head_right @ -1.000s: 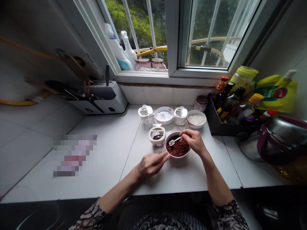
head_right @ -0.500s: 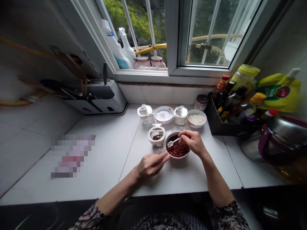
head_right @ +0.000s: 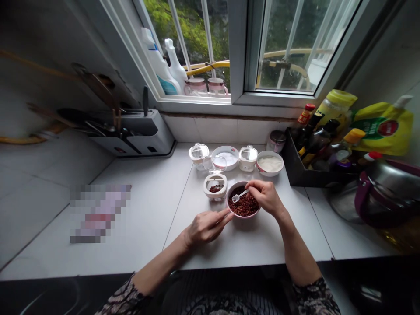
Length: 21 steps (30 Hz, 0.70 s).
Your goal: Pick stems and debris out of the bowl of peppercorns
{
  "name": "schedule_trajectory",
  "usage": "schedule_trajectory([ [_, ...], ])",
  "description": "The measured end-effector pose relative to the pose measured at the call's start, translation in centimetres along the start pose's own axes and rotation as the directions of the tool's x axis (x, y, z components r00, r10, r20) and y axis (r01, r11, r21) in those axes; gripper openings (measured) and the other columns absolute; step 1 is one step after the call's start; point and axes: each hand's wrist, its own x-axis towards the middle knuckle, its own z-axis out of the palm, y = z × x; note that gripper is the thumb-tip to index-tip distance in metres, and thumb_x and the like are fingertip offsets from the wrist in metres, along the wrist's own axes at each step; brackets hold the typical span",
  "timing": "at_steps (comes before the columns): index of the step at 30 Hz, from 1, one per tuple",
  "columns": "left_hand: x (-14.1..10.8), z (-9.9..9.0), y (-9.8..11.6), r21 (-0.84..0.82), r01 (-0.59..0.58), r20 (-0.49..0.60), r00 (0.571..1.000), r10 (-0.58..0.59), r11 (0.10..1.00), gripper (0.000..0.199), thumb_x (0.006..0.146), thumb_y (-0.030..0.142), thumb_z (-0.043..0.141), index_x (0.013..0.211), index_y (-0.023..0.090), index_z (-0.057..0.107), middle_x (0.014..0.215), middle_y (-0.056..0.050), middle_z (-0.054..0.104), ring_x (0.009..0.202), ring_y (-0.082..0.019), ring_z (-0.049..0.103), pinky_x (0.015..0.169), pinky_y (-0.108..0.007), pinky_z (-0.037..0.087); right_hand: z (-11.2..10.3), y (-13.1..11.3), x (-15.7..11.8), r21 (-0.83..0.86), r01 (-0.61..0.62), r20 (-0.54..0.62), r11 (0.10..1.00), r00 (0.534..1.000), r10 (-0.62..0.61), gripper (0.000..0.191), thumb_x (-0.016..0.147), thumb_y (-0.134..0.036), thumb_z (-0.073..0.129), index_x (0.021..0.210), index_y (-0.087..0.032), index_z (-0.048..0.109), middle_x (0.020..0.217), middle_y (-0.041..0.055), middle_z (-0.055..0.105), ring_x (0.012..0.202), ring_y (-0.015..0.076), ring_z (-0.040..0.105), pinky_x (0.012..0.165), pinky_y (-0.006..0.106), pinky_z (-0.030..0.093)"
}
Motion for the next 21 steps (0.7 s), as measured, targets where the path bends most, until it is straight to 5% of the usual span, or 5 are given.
schedule_trajectory([
  [21,-0.24,0.03,-0.02,-0.011,0.004,0.019,1.000,-0.004,1.000,0.038,0.093,0.006,0.045,0.131,0.003,0.051,0.110,-0.017,0.069,0.059,-0.011,0.057,0.051,-0.025,0.050,-0.65,-0.15,-0.28,0.035,-0.061,0.143,0.998,0.988,0.055,0.017,0.079,-0.030,0.060,0.079,-0.016,0.071,0.061,0.0022,0.070,0.055,0.0149,0.064,0.050,0.023,0.049],
])
